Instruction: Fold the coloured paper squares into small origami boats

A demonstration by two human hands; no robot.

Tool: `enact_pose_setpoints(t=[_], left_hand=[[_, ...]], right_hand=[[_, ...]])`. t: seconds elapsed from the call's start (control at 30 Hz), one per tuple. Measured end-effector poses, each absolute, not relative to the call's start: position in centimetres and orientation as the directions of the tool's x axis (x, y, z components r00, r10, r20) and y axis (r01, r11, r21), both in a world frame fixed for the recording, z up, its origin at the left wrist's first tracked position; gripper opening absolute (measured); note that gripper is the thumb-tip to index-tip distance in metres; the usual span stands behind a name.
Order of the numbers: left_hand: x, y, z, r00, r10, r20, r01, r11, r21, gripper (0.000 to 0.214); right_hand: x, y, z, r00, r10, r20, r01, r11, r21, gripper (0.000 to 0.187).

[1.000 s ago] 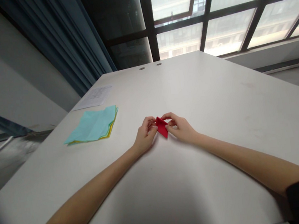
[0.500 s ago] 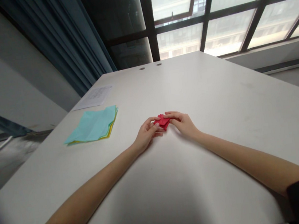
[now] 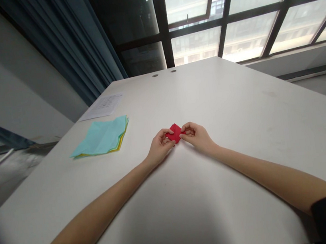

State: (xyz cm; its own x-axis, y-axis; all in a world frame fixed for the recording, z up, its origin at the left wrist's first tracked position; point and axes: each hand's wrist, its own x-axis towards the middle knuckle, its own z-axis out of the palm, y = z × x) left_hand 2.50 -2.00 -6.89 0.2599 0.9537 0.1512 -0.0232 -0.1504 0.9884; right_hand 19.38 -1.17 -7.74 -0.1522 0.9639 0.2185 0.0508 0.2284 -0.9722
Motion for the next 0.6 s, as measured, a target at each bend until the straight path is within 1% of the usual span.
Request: enact_pose_setpoints(t=[0.13, 0.27, 0.4, 0.47, 0.53, 0.6], left_hand=[[2.44, -1.94, -7.11, 0.275, 0.946, 0.174, -0.014, -0.177, 0.984, 0.019], [2.32, -2.05, -7.26, 0.289, 0.932, 0.221, 0.021, -0.237, 0.971, 0.017], [2.23, -2.49, -7.02, 0.332, 0.906, 0.262, 0.139, -0.321, 0.937, 0.014], [2.21, -2.67, -6.86, 0.334, 0.906, 0.261, 0.147, -0.324, 0.934, 0.019], [2.21, -2.71, -6.77, 0.316, 0.921, 0.229, 0.122, -0.279, 0.952, 0.029], [2.23, -2.63, -6.76, 0.293, 0.935, 0.202, 0.113, -0.244, 0.963, 0.030]], right_hand=[[19.22, -1.34, -7.39, -0.139, 0.958, 0.249, 0.010, 0.253, -0.967, 0.028], [19.17, -1.42, -7.32, -0.174, 0.962, 0.211, 0.004, 0.215, -0.977, 0.035], [19.23, -1.46, -7.32, -0.176, 0.971, 0.164, 0.038, 0.173, -0.984, 0.028], [19.25, -1.47, -7.32, -0.172, 0.974, 0.149, 0.040, 0.158, -0.987, 0.026], [19.24, -1.50, -7.33, -0.182, 0.974, 0.137, 0.040, 0.147, -0.988, 0.027], [19.20, -1.56, -7.33, -0.198, 0.970, 0.139, 0.032, 0.148, -0.989, 0.028]])
